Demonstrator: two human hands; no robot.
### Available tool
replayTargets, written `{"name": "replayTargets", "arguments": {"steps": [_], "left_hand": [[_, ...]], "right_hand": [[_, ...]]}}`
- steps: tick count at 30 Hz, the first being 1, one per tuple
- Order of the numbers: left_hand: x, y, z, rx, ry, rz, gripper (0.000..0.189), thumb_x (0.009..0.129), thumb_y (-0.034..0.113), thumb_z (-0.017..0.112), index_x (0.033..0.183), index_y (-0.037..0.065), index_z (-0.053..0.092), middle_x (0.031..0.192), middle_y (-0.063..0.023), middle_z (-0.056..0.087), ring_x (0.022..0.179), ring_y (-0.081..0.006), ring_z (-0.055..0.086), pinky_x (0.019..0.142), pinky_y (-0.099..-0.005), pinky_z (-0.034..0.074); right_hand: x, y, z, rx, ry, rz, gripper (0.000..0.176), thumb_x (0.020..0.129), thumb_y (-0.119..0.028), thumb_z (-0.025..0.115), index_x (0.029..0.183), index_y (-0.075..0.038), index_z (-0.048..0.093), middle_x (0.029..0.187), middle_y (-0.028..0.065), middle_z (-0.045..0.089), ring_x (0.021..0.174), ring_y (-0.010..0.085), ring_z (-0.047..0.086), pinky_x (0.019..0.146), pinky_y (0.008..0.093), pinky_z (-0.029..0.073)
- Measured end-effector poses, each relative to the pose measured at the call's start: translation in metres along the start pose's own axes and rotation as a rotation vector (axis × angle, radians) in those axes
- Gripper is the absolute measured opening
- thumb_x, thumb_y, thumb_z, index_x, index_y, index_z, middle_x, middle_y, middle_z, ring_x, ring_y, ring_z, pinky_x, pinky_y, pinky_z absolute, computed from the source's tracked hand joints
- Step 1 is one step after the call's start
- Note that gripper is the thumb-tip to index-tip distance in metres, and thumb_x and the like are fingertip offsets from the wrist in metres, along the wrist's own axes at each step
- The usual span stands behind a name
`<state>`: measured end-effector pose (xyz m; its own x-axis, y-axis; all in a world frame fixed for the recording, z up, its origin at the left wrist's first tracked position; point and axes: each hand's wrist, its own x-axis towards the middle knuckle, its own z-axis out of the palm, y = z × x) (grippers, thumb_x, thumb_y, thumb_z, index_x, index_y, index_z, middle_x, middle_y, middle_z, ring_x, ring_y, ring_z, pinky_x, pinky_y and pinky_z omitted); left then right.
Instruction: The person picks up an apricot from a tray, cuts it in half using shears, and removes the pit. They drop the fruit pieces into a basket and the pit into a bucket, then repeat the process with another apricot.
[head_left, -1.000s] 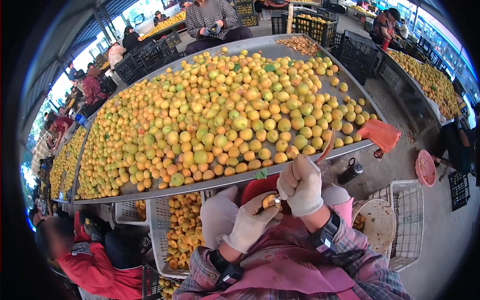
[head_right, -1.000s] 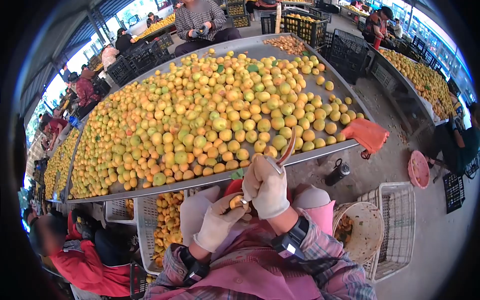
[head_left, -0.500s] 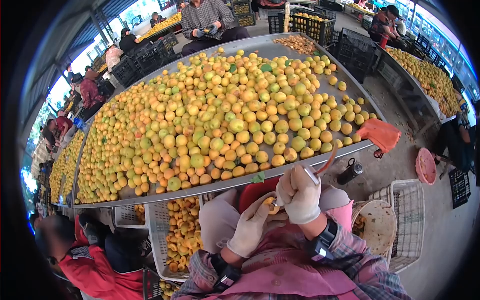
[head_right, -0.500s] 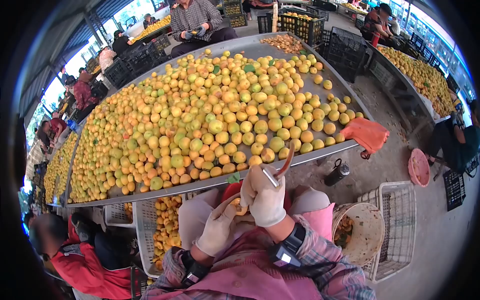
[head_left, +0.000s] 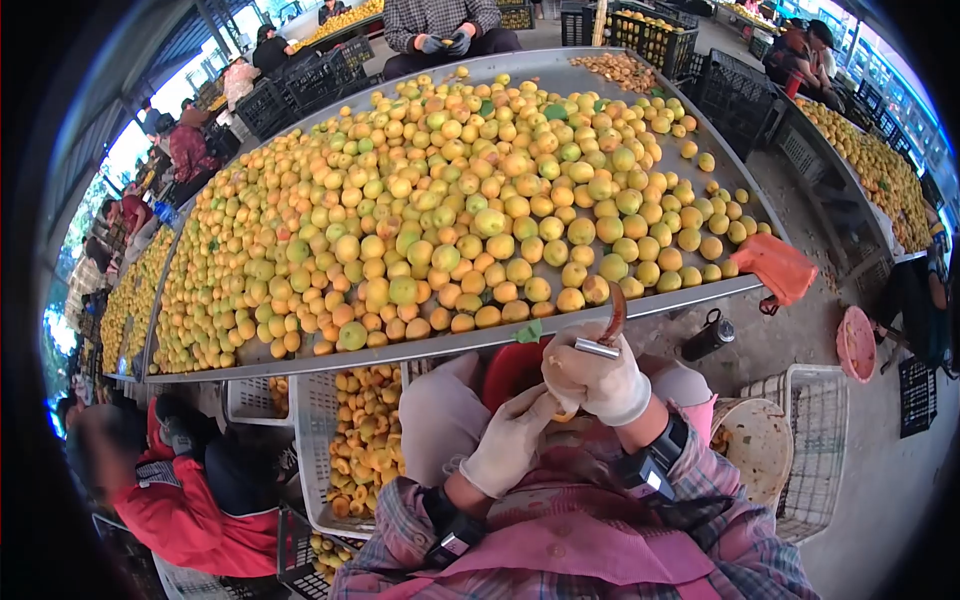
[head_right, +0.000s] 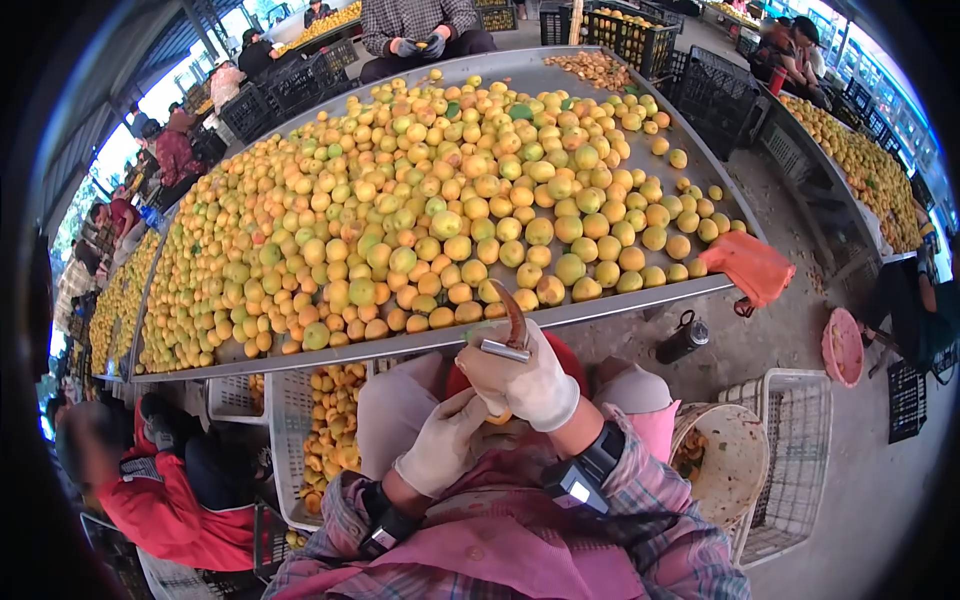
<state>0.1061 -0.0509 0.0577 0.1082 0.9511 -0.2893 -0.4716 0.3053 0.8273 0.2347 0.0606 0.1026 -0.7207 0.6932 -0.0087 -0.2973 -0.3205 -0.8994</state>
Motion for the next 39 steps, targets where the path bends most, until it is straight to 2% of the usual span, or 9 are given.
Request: {"name": "replayTargets", "arguments": {"steps": [2,3,7,10,12,14,19,23,39], "left_hand": [[-0.001,-0.004,-0.002,-0.186,-0.024,-0.093,0.045,0.102,0.032,0.051,0.131,-0.003,0.049,0.119,-0.0093,0.058,0.108,-0.0205,0.062,0.091,-0.0388,0.056],[-0.003,-0.003,-0.002,-0.199,-0.076,-0.104,0.043,0.102,0.029,0.051,0.131,-0.002,0.049,0.119,-0.0093,0.058,0.110,-0.0203,0.062,0.092,-0.0374,0.056],[-0.010,-0.002,-0.002,0.050,-0.204,0.022,0.036,0.103,0.020,0.048,0.133,0.000,0.047,0.123,-0.0099,0.055,0.112,-0.0195,0.061,0.093,-0.0314,0.055],[-0.011,-0.012,-0.008,0.223,-0.249,0.127,0.035,0.103,0.021,0.048,0.132,0.001,0.048,0.120,-0.0094,0.057,0.108,-0.0193,0.063,0.091,-0.0290,0.056],[-0.008,-0.018,-0.013,0.191,-0.262,0.118,0.035,0.103,0.023,0.049,0.132,0.002,0.049,0.117,-0.0089,0.059,0.105,-0.0191,0.065,0.089,-0.0280,0.056],[-0.006,-0.018,-0.017,-0.612,-0.143,-0.329,0.034,0.103,0.022,0.050,0.131,0.003,0.050,0.113,-0.0080,0.062,0.103,-0.0187,0.065,0.086,-0.0254,0.057],[0.000,-0.008,-0.017,-0.652,-0.091,-0.206,0.032,0.102,0.018,0.052,0.129,0.003,0.052,0.114,-0.0092,0.062,0.101,-0.0177,0.066,0.083,-0.0251,0.058],[0.014,-0.011,-0.026,-0.451,0.106,-0.104,0.029,0.097,0.007,0.057,0.126,0.003,0.054,0.114,-0.0095,0.062,0.104,-0.0201,0.064,0.086,-0.0272,0.056],[0.048,-0.005,-0.023,0.420,0.241,0.315,0.028,0.092,0.001,0.058,0.120,0.002,0.060,0.108,-0.0064,0.068,0.096,-0.0138,0.063,0.086,-0.0247,0.050]], "right_hand": [[0.001,0.005,0.004,-0.593,-0.014,-0.436,0.010,0.082,-0.005,0.062,0.075,0.000,0.058,0.064,0.0052,0.057,0.051,0.0133,0.053,0.049,0.0272,0.041],[-0.004,0.001,0.006,-0.261,0.041,-0.037,0.014,0.081,-0.007,0.064,0.071,0.001,0.057,0.065,0.0055,0.059,0.053,0.0136,0.054,0.049,0.0264,0.041],[0.000,0.030,-0.015,-0.239,-0.069,-0.051,0.015,0.078,-0.005,0.063,0.067,0.000,0.055,0.062,0.0046,0.055,0.051,0.0156,0.051,0.048,0.0271,0.039],[0.000,0.049,-0.019,0.820,-0.003,0.132,0.019,0.076,-0.005,0.063,0.062,-0.001,0.050,0.057,0.0044,0.049,0.047,0.0162,0.044,0.044,0.0280,0.035],[-0.007,0.013,0.000,0.155,-0.070,-0.012,0.024,0.078,-0.009,0.062,0.060,-0.004,0.047,0.053,0.0042,0.043,0.043,0.0155,0.038,0.041,0.0290,0.030],[-0.002,0.023,-0.001,0.434,-0.102,-0.032,0.031,0.082,-0.016,0.062,0.058,-0.006,0.044,0.050,0.0040,0.040,0.040,0.0150,0.035,0.039,0.0294,0.028],[-0.003,0.010,0.001,0.321,0.336,-0.239,0.039,0.093,-0.019,0.049,0.058,-0.009,0.037,0.052,0.0050,0.039,0.043,0.0167,0.039,0.044,0.0303,0.035],[-0.007,0.019,-0.021,-0.235,0.406,-0.113,0.035,0.093,-0.022,0.056,0.063,-0.006,0.050,0.051,0.0035,0.048,0.043,0.0141,0.049,0.044,0.0276,0.036],[-0.020,0.048,-0.036,-0.152,0.506,0.156,0.033,0.093,-0.020,0.062,0.064,-0.008,0.051,0.051,0.0007,0.049,0.039,0.0105,0.046,0.040,0.0247,0.037]]}}
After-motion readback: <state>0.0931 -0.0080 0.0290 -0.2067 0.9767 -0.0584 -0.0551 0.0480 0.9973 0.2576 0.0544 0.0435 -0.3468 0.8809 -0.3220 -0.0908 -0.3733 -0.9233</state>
